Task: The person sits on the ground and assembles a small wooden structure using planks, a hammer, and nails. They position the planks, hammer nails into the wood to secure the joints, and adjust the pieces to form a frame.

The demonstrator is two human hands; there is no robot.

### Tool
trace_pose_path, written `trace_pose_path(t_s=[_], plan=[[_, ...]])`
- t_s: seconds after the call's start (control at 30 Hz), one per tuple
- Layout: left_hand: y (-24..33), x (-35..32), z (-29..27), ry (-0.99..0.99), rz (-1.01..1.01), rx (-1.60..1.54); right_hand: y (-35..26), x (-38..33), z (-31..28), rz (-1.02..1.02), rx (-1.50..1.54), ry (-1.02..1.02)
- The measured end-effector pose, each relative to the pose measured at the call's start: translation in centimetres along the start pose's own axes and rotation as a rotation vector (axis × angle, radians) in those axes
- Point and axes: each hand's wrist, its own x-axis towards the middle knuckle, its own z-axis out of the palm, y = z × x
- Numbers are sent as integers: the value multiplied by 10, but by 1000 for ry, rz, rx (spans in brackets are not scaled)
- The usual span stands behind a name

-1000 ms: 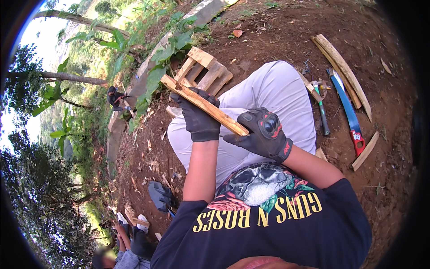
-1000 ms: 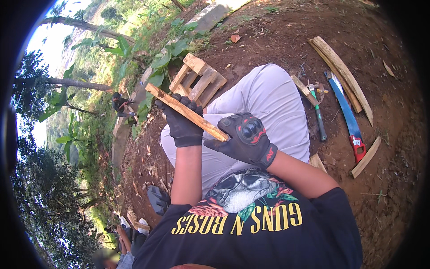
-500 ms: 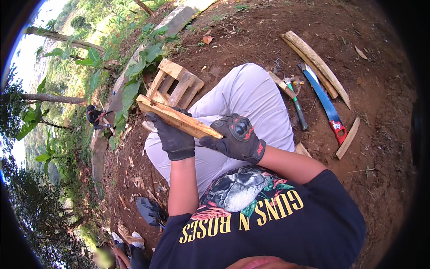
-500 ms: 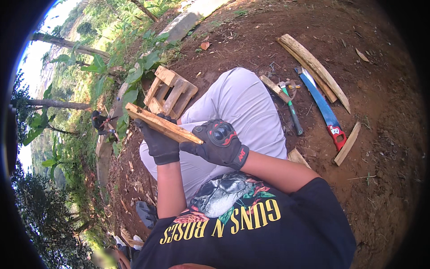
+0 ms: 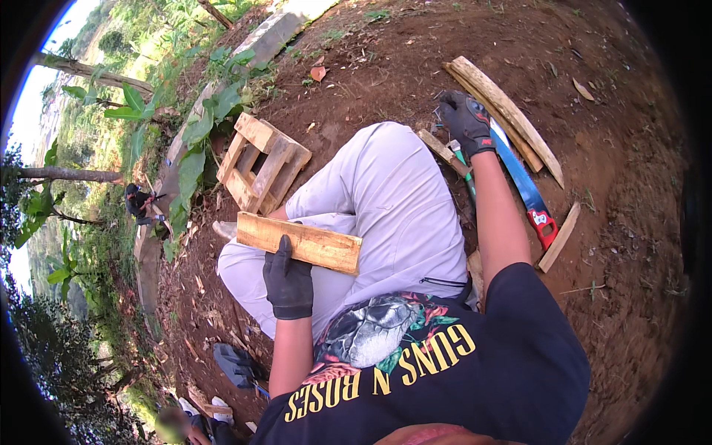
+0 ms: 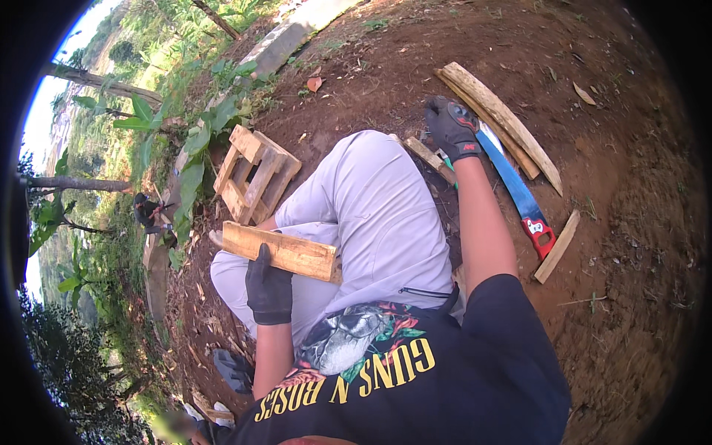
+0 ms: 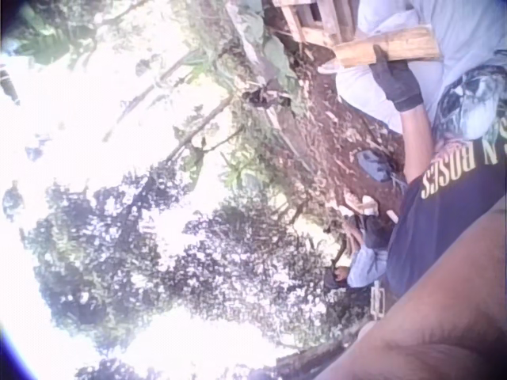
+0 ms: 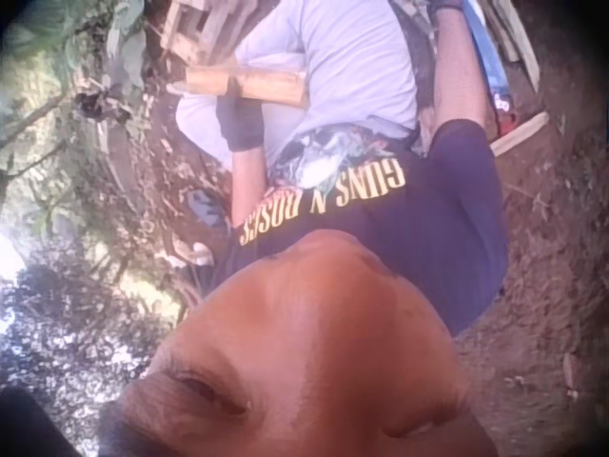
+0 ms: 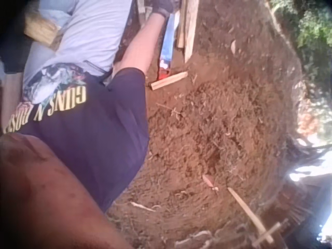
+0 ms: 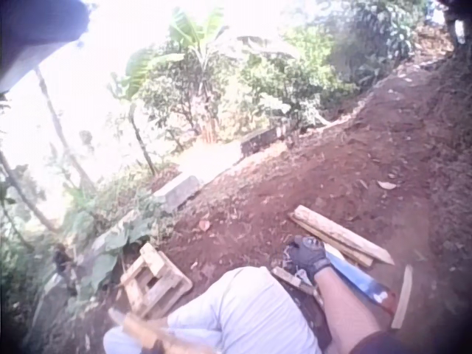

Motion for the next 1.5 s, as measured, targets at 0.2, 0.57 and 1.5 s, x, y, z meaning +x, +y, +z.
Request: trace_pose_path(t_s=[0.2, 0.57, 1.5], plan=[[3, -1, -10, 76, 14, -35, 51, 36, 46, -138, -305, -242], [-4, 5, 2, 103, -7, -25, 69, 51, 92, -168, -403, -284], [0, -16, -14, 150, 42, -43, 68, 26, 90, 46, -270, -167]])
